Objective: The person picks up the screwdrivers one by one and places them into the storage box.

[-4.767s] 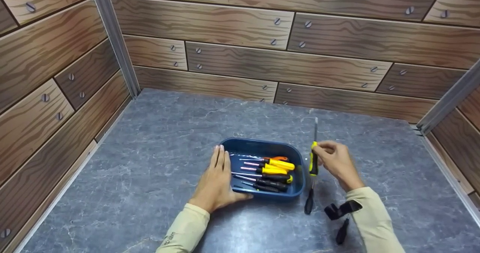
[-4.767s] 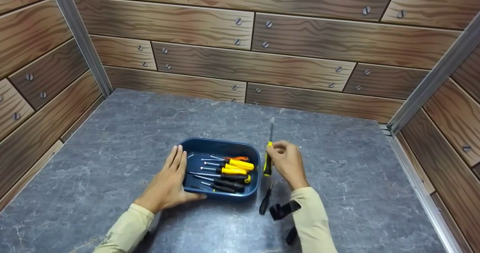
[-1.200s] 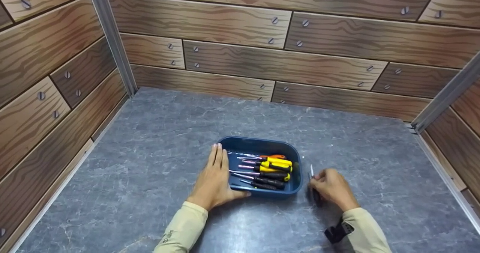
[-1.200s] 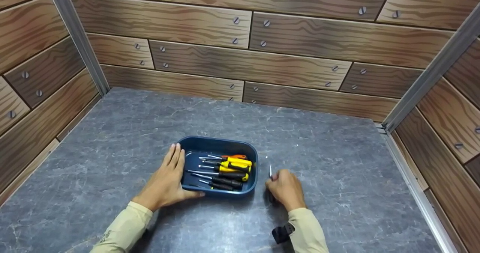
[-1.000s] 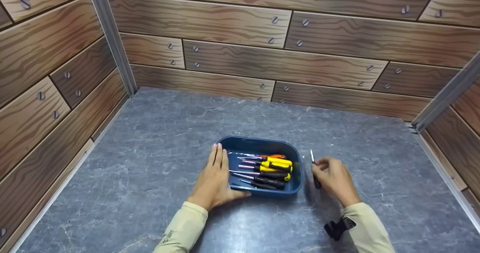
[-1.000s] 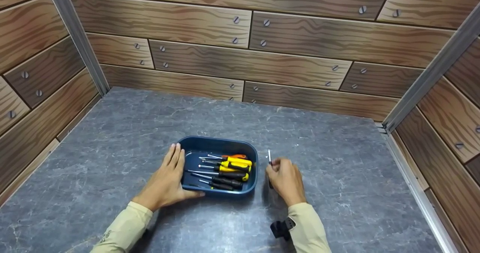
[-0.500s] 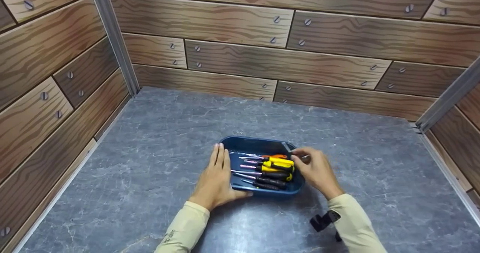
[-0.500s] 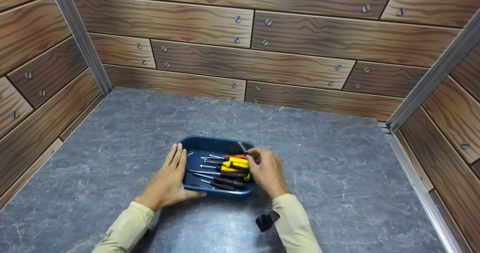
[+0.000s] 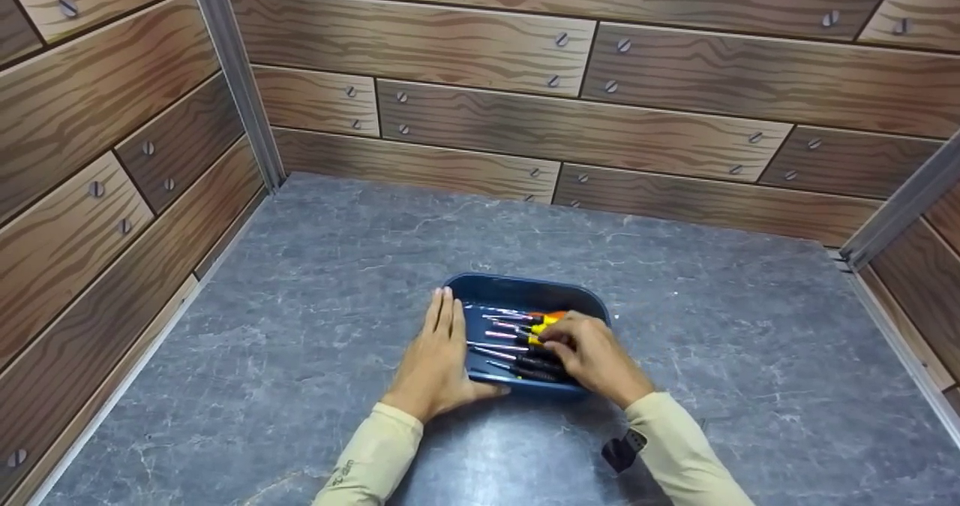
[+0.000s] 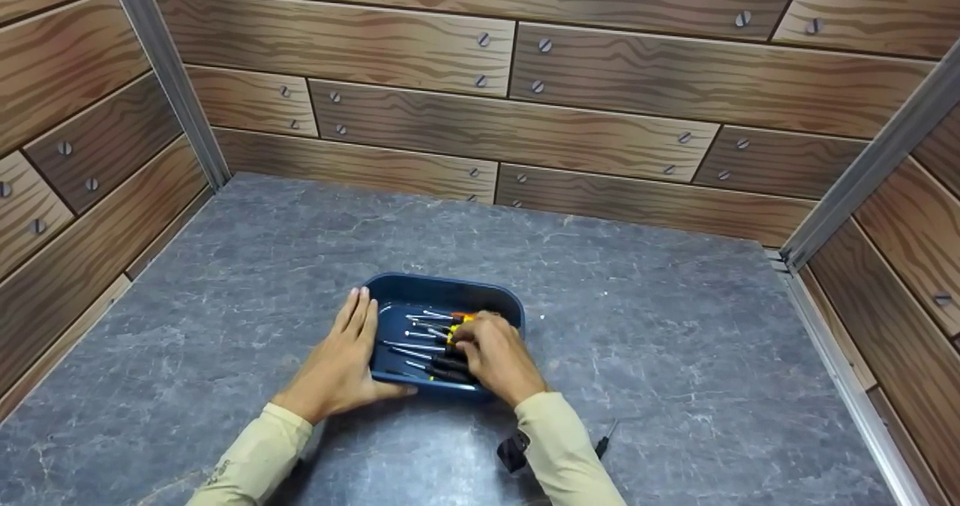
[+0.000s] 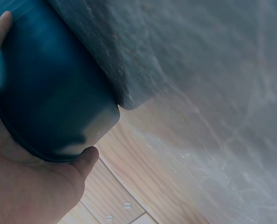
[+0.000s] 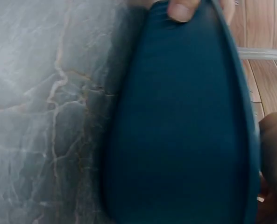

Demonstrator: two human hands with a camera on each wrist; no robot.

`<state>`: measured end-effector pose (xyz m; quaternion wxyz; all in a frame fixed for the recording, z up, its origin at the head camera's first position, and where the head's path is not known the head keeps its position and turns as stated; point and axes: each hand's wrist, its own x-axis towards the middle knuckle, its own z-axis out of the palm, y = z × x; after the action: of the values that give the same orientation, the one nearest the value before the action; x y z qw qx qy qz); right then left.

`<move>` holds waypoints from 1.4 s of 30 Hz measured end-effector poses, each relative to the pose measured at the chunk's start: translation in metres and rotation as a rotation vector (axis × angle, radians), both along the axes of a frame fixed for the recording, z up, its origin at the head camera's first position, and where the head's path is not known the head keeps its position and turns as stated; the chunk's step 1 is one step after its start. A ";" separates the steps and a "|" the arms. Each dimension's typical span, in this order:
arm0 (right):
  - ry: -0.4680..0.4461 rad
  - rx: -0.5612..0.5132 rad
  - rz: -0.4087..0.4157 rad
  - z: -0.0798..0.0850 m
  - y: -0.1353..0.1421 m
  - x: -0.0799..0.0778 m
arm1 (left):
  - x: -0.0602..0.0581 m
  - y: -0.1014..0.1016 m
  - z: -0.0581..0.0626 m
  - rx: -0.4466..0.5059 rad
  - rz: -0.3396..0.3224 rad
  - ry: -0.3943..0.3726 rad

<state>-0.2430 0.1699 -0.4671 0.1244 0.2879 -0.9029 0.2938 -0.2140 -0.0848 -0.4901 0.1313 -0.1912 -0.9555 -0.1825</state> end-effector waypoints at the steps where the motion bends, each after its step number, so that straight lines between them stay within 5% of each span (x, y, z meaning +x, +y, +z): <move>1: 0.010 0.020 0.012 -0.001 0.000 0.000 | 0.000 0.000 0.000 0.000 -0.002 0.006; 20: -0.117 0.185 0.003 0.001 -0.005 0.001 | 0.001 0.003 0.000 0.011 -0.003 0.008; 29: -0.098 0.158 0.028 0.000 -0.001 0.001 | 0.002 0.003 0.000 0.012 -0.005 -0.011; 33: -0.060 0.056 0.030 0.001 0.003 0.001 | 0.001 0.002 0.000 0.006 -0.009 -0.016; 36: -0.012 -0.057 -0.046 0.005 0.008 0.000 | 0.001 0.002 0.000 0.006 -0.008 -0.013; 42: 0.113 -0.200 -0.332 0.017 0.035 0.003 | -0.001 0.000 0.000 0.005 0.005 -0.039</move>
<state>-0.2404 0.2053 -0.4499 0.2495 0.1371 -0.8960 0.3408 -0.2147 -0.0845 -0.4900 0.1136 -0.1850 -0.9579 -0.1881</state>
